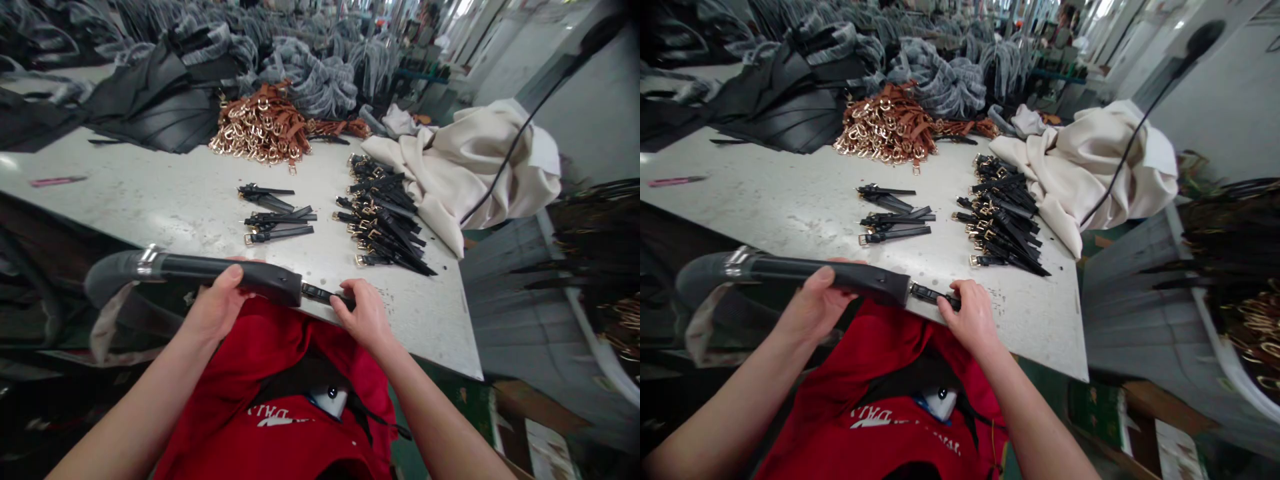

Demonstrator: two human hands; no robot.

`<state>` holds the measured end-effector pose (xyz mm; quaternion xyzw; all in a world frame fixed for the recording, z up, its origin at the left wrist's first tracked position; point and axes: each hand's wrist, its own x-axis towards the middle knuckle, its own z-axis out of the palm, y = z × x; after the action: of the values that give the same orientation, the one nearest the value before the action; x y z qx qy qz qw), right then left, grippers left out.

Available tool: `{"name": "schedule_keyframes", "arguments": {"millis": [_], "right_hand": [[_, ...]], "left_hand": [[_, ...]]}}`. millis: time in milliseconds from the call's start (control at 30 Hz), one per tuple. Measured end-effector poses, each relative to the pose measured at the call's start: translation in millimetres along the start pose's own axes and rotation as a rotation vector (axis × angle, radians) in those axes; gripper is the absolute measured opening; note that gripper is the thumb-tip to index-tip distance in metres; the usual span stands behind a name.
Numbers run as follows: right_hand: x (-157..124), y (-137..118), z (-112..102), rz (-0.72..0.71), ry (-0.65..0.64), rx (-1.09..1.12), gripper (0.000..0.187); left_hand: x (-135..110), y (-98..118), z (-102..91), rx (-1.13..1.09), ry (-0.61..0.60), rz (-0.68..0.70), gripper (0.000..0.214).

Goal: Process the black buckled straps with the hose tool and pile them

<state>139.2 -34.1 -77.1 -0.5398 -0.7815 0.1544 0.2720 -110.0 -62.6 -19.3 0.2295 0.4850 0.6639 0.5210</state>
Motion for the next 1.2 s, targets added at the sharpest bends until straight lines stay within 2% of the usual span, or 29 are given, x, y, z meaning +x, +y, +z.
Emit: {"name": "schedule_keyframes", "arguments": {"millis": [133, 233, 367, 533, 867, 967, 1200], "right_hand": [[-7, 2, -4, -0.065, 0.018, -0.041, 0.025], [-9, 4, -6, -0.059, 0.015, -0.074, 0.023], [-10, 10, -7, -0.003, 0.023, -0.095, 0.018], [-11, 17, -9, 0.045, -0.010, -0.085, 0.016], [-6, 6, -12, 0.057, -0.057, -0.157, 0.021], [-10, 7, -13, 0.037, -0.047, -0.181, 0.025], [-15, 7, -18, -0.044, -0.125, -0.152, 0.011]], "left_hand": [[-14, 25, -41.6, 0.075, 0.055, 0.096, 0.028], [-26, 30, -51.3, 0.137, 0.085, 0.142, 0.023], [-32, 25, -44.4, 0.123, 0.093, 0.094, 0.018], [-28, 20, -39.8, 0.082, 0.046, 0.026, 0.023], [-34, 5, -21.3, 0.073, -0.009, -0.005, 0.031], [-35, 5, -22.2, 0.088, -0.021, -0.005, 0.029], [-37, 9, -25.7, 0.100, -0.026, -0.029, 0.021]]}}
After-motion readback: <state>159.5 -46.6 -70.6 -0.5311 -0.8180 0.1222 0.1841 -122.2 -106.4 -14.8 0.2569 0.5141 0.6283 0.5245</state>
